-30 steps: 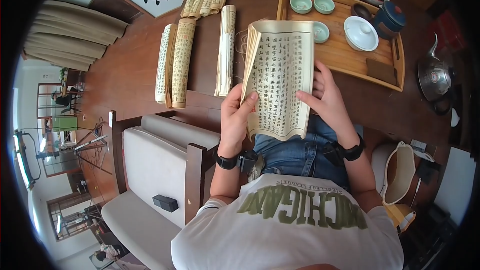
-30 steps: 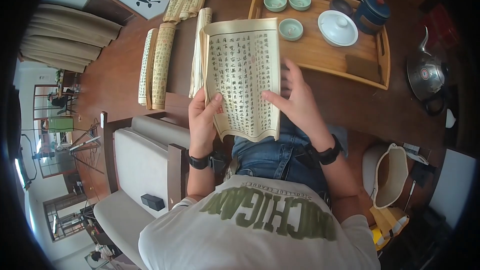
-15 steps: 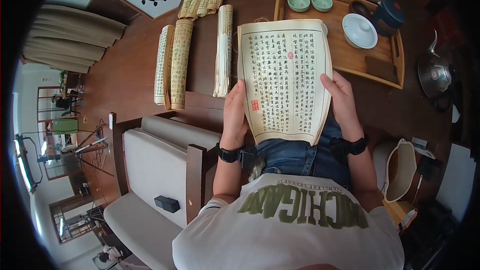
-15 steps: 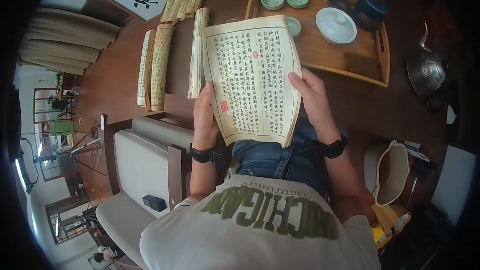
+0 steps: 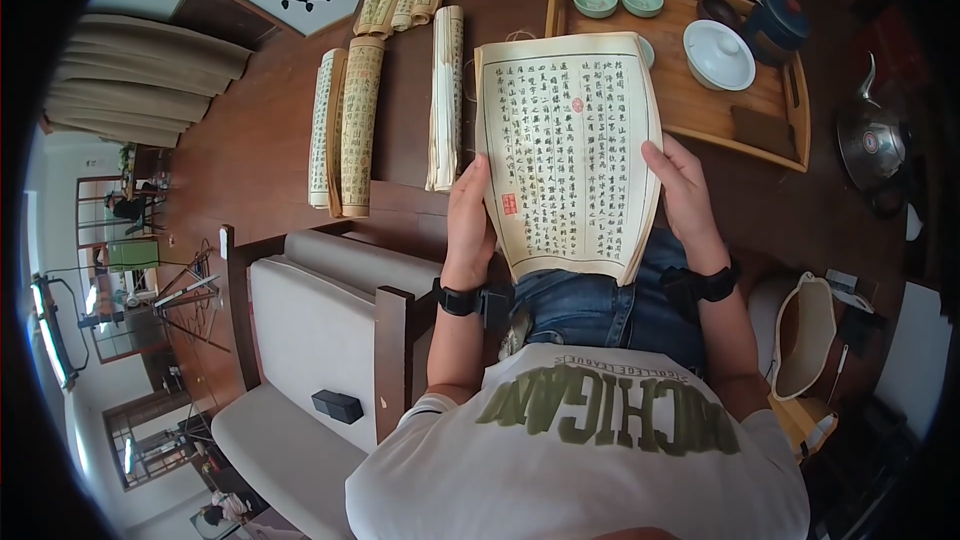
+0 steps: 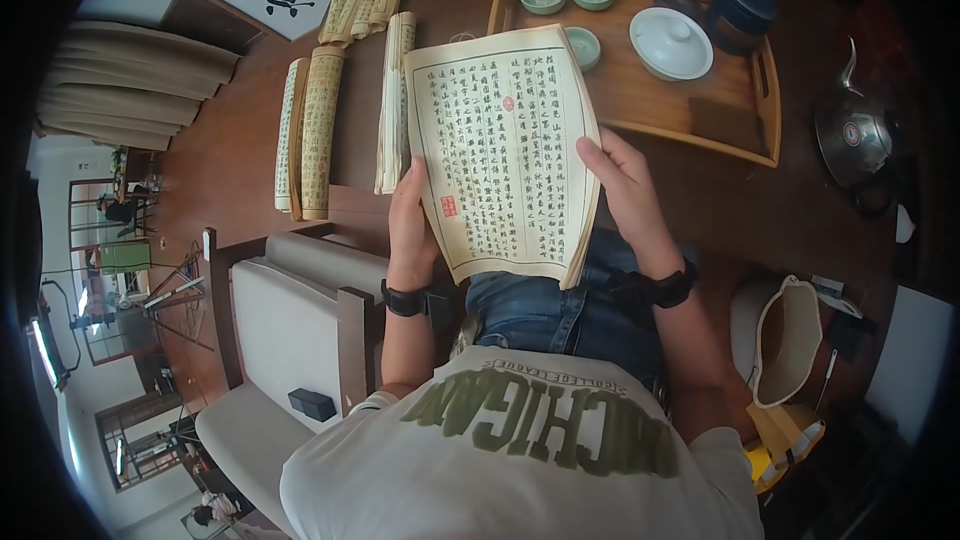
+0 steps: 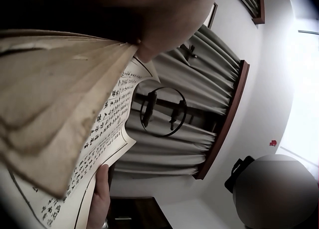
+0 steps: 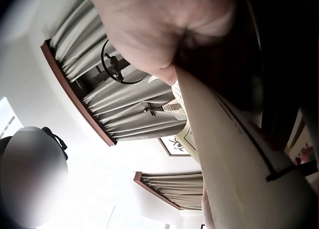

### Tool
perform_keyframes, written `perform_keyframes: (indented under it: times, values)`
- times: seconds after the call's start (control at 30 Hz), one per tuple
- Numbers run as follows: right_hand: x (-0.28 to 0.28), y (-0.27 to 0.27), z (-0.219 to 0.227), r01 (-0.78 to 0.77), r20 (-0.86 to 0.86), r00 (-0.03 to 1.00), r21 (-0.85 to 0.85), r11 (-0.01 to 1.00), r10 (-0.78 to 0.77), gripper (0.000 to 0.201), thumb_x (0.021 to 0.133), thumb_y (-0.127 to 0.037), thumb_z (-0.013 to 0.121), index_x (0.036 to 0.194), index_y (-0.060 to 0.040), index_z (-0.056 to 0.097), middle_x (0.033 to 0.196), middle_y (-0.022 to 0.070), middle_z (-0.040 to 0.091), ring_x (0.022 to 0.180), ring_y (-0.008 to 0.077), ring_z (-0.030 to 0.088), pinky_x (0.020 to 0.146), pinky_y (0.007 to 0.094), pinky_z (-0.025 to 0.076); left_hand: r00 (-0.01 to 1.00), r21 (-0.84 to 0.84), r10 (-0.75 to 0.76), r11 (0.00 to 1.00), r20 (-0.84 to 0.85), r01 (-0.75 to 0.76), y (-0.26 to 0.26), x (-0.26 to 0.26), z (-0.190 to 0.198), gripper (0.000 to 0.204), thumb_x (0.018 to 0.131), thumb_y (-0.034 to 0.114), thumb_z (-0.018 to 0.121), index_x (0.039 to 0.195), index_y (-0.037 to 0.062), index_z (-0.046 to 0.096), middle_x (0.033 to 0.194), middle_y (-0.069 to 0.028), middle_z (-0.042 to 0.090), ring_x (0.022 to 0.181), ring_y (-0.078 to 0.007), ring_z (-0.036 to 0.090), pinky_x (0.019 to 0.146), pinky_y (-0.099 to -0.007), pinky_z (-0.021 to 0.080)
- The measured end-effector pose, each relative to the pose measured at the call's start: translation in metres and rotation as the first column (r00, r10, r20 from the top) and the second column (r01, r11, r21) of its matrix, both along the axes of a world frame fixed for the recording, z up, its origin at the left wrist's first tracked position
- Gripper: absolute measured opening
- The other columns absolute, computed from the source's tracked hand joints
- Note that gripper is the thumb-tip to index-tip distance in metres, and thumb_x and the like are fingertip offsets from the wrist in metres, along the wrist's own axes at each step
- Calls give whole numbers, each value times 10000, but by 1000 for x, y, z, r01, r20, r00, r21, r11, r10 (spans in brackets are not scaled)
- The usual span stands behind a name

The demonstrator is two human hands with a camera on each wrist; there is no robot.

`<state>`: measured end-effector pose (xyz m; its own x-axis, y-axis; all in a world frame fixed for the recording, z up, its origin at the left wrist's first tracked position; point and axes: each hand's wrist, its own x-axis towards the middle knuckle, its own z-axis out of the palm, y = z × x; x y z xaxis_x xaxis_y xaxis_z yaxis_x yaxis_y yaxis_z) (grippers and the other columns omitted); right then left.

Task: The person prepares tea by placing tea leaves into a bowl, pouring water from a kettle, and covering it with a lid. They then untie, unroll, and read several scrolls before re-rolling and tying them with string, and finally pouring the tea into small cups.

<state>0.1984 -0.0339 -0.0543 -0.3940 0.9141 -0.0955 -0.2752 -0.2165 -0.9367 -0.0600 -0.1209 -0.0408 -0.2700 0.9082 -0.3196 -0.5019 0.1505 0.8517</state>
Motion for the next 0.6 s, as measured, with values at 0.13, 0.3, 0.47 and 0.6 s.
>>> perform_keyframes:
  times: [0.13,0.3,0.47,0.6]
  values:
    - [0,0,0,-6,0,1000,13,1000,6,356,1087,-220,575,1315,45,643,1118,41,717,977,67,640,875,247,506,1000,13,-1,1000,-25,2,-1,-1,-4,480,1110,357,490,1381,-35,552,1275,-131,677,1107,-206,696,940,-354,574]
    - [-1,-1,1,0,10,1000,16,1000,0,357,1086,-219,578,1320,43,641,1123,45,718,982,68,642,879,249,507,1000,18,-4,1000,-8,4,-2,-1,-4,468,1115,342,484,1377,-37,562,1271,-125,679,1110,-195,686,951,-341,560]
    - [0,0,-1,-9,17,1000,26,1000,9,363,1087,-222,576,1326,44,637,1124,46,718,985,69,643,882,249,507,1000,36,0,999,18,0,-2,0,-1,449,1127,310,466,1367,-52,581,1257,-111,685,1101,-165,669,962,-312,535]
    - [-1,-1,1,-8,18,1000,32,999,8,367,1087,-224,575,1330,44,634,1129,46,717,986,70,643,884,248,506,1000,37,-2,999,4,2,-2,1,0,445,1127,306,467,1366,-51,582,1257,-110,685,1099,-163,670,962,-312,534]
